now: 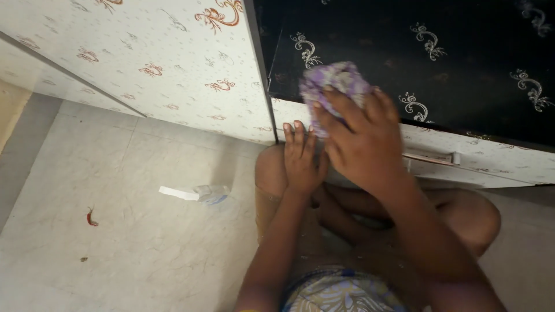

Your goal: The person sits on the floor and wipes the exterior surfaces of a white and black cabinet using a purple cloth. They clean the top, sides, and front panels, including the drawer handles.

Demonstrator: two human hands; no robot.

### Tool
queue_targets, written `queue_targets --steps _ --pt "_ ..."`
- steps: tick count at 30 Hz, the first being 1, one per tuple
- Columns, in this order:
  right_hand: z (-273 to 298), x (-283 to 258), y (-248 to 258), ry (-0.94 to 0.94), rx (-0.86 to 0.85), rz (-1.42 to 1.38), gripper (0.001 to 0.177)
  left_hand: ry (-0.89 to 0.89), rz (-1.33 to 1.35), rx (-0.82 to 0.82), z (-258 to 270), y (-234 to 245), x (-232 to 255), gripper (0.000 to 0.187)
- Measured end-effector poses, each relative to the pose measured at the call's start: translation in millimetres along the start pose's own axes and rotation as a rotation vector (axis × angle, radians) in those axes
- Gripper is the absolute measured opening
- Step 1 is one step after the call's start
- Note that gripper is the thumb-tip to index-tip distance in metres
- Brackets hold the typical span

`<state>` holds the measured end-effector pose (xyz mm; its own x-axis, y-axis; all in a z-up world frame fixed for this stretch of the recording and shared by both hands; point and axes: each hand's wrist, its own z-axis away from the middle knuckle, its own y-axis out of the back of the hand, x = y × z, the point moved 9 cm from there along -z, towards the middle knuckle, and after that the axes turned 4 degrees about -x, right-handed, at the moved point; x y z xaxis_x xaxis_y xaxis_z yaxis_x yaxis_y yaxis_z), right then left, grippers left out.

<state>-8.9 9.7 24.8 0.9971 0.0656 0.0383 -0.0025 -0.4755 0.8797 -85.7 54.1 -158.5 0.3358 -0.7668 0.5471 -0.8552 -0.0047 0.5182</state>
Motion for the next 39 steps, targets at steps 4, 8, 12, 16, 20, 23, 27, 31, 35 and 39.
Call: queue_targets --steps 4,8,12,16,20,23,27,31,35,39 --pt "40 35 14 -0.084 -0.012 0.060 0.046 0.035 0.002 -0.014 1 -2 1 0.062" --pt "72 62 30 -0.227 0.000 0.034 0.041 0.025 0.017 -0.003 -1 0 4 0.064" --pt "75 61 36 -0.283 0.074 0.024 0.034 0.022 0.023 -0.002 0 0 4 0.065" --pt "56 54 38 -0.293 0.085 -0.045 0.057 0.021 0.014 0.024 -2 3 7 0.062" --pt "29 40 33 -0.185 0.070 0.019 0.050 -0.061 -0.024 0.125 -12 17 25 0.060" --pt "19 32 25 -0.140 0.094 -0.038 0.036 -0.117 -0.038 0.187 -30 27 40 0.060" --pt "13 33 16 -0.124 0.127 -0.081 0.019 -0.156 -0.037 0.203 -66 42 55 0.048" --pt "21 38 13 -0.102 0.127 -0.092 0.014 -0.155 -0.112 0.145 -99 50 65 0.034" --pt "40 53 14 -0.182 0.143 -0.097 0.013 -0.147 -0.104 0.125 -105 58 68 0.031" --pt "58 60 24 -0.251 0.155 -0.109 0.014 -0.137 -0.092 0.124 -104 60 71 0.033"
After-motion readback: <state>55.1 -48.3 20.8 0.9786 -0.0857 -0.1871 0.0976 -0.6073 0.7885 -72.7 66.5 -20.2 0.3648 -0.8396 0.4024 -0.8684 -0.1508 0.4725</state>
